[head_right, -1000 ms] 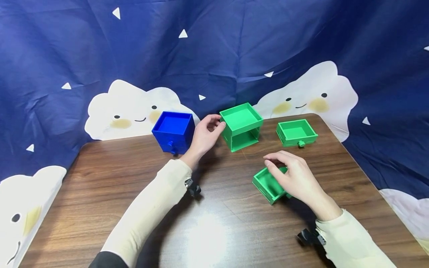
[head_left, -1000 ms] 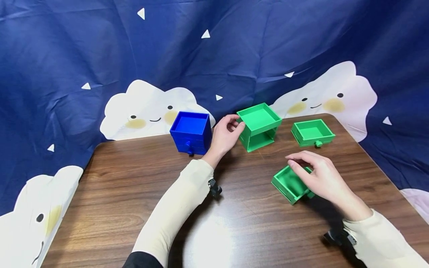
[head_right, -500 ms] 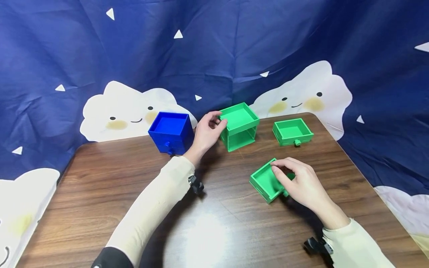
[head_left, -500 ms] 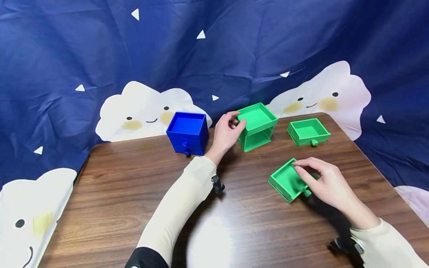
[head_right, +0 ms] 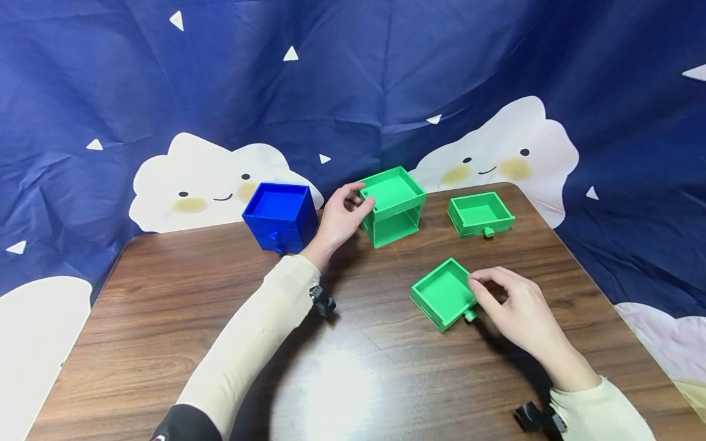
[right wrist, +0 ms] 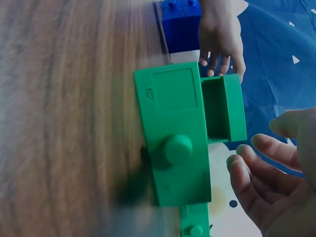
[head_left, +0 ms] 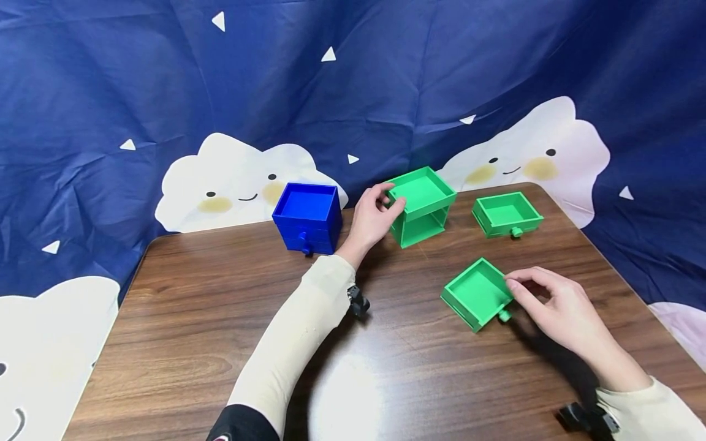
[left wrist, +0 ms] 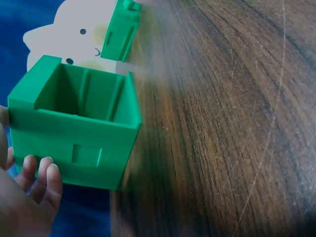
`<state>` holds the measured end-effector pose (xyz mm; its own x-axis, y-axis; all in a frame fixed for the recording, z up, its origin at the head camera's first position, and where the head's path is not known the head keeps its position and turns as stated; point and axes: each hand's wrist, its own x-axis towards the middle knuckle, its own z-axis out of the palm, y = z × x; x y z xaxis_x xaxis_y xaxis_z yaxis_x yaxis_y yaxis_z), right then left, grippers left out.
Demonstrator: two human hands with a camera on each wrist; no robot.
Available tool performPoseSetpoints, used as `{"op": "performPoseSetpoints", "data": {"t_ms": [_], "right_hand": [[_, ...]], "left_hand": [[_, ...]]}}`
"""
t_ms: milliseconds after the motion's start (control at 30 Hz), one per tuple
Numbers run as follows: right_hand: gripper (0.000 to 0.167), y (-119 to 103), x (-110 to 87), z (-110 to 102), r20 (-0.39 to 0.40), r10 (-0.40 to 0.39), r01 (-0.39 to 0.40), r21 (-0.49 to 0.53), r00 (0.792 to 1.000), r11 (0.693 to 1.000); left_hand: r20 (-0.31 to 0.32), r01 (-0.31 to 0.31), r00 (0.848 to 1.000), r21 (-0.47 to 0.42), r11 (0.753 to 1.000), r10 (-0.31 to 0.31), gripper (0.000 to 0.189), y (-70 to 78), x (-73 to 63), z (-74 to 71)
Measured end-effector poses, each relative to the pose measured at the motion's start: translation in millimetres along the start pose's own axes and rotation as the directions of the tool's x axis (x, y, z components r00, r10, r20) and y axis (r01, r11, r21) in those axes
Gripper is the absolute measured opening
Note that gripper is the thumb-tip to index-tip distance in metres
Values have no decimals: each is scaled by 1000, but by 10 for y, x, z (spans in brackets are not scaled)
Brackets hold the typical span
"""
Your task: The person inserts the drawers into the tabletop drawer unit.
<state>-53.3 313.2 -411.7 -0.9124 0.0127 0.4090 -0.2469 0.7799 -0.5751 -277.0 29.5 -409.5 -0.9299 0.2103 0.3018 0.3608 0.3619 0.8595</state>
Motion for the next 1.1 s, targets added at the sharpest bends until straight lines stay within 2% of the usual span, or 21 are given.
{"op": "performPoseSetpoints", "data": {"t_ms": [267,433,867,1100], "right_hand": [[11,77,-118,-66,-11,66,-66,-18,998,998],[12,110,-154,-109,10,106,-105,-56,994,993],[11,182,-262,-72,86,160,-148,-129,983,981],[15,222,-318,-27,101,155,-140,-141,983,980]], "left_hand": [[15,18,1000,3,1000,-18,44,13,7,16],[20,22,1000,1,1000,-22,44,14,12,32],[18,25,1000,-21,999,-25,45,-18,8,12],[37,33,999,-23,999,-32,45,-6,5,10]]}}
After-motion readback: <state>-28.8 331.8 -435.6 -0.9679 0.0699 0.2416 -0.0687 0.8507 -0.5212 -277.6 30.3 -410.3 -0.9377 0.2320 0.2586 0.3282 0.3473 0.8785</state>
